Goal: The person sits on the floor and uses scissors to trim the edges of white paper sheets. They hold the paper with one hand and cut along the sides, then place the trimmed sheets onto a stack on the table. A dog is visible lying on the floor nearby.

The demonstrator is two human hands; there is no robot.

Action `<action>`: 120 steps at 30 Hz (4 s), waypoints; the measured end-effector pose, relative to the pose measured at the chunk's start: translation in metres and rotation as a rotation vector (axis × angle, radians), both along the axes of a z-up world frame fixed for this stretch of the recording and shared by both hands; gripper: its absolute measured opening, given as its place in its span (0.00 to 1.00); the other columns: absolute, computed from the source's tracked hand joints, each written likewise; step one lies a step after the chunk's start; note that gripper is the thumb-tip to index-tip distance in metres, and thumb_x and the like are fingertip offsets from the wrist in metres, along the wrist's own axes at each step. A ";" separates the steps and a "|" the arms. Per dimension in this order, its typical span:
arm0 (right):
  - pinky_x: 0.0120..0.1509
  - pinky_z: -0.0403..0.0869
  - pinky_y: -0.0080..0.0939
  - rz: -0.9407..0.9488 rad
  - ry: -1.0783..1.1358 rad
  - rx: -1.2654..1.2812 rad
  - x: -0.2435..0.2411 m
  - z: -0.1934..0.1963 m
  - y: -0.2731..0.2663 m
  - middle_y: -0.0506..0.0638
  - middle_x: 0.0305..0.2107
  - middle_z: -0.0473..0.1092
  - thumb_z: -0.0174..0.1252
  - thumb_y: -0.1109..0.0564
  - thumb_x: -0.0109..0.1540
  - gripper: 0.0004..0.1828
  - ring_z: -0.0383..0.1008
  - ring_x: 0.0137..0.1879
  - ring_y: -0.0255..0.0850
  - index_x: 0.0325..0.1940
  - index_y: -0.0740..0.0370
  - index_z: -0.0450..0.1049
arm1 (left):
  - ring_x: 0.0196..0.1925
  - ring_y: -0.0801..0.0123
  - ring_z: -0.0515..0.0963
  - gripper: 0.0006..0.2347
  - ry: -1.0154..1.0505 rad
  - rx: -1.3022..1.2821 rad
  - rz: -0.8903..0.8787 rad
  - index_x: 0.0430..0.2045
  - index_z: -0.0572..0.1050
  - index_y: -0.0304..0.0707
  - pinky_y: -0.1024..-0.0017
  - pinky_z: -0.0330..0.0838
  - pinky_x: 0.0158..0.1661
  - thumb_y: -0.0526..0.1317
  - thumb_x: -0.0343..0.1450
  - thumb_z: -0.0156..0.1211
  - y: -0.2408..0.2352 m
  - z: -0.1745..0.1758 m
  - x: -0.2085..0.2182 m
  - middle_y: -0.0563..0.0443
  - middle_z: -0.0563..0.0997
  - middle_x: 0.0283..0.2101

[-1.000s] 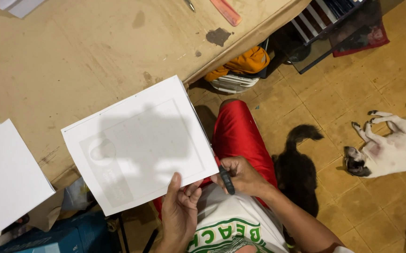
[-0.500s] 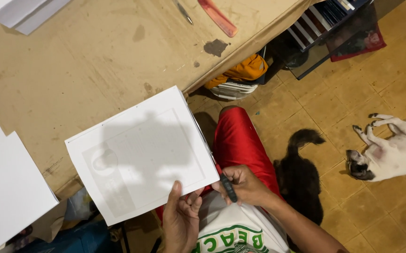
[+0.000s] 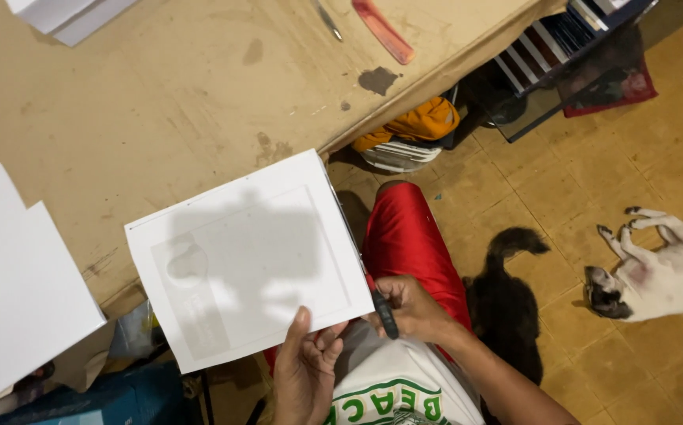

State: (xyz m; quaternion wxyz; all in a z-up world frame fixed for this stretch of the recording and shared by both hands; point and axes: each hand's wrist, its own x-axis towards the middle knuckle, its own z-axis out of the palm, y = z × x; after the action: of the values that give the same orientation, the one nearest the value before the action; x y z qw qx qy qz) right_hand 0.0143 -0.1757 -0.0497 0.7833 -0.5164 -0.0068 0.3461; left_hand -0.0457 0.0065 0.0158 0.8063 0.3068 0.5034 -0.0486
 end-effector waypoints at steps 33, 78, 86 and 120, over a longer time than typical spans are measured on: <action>0.25 0.70 0.26 0.039 -0.125 0.026 0.012 -0.019 -0.001 0.45 0.19 0.75 0.75 0.64 0.49 0.15 0.74 0.24 0.28 0.26 0.57 0.71 | 0.39 0.52 0.85 0.23 -0.059 -0.061 0.012 0.54 0.75 0.26 0.68 0.81 0.35 0.44 0.68 0.63 -0.005 0.009 0.002 0.35 0.85 0.47; 0.13 0.57 0.24 -0.030 0.012 0.073 0.014 0.004 0.005 0.52 0.12 0.73 0.60 0.69 0.64 0.13 0.61 0.11 0.27 0.24 0.65 0.73 | 0.37 0.55 0.84 0.23 -0.043 -0.073 0.135 0.61 0.73 0.40 0.62 0.82 0.37 0.37 0.68 0.61 0.002 -0.017 -0.005 0.41 0.84 0.50; 0.19 0.71 0.29 -0.015 0.016 0.004 -0.003 -0.026 -0.007 0.52 0.16 0.76 0.66 0.70 0.59 0.11 0.76 0.19 0.34 0.26 0.64 0.73 | 0.36 0.54 0.84 0.19 -0.036 -0.096 0.119 0.55 0.74 0.35 0.62 0.82 0.38 0.39 0.69 0.62 0.004 -0.020 -0.008 0.40 0.84 0.49; 0.33 0.80 0.34 -0.531 -0.216 -0.268 0.082 0.042 0.095 0.60 0.45 0.77 0.68 0.43 0.60 0.23 0.79 0.40 0.41 0.44 0.62 0.69 | 0.39 0.65 0.88 0.13 -0.430 0.323 0.247 0.44 0.77 0.37 0.62 0.86 0.50 0.46 0.73 0.65 0.200 -0.054 0.018 0.47 0.84 0.39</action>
State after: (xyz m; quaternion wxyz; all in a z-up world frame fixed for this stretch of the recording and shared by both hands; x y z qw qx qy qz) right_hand 0.0963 -0.0809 -0.0078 0.7661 -0.6324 0.0905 0.0706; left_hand -0.0274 0.2065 -0.0385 0.8349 0.3711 0.3557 0.1968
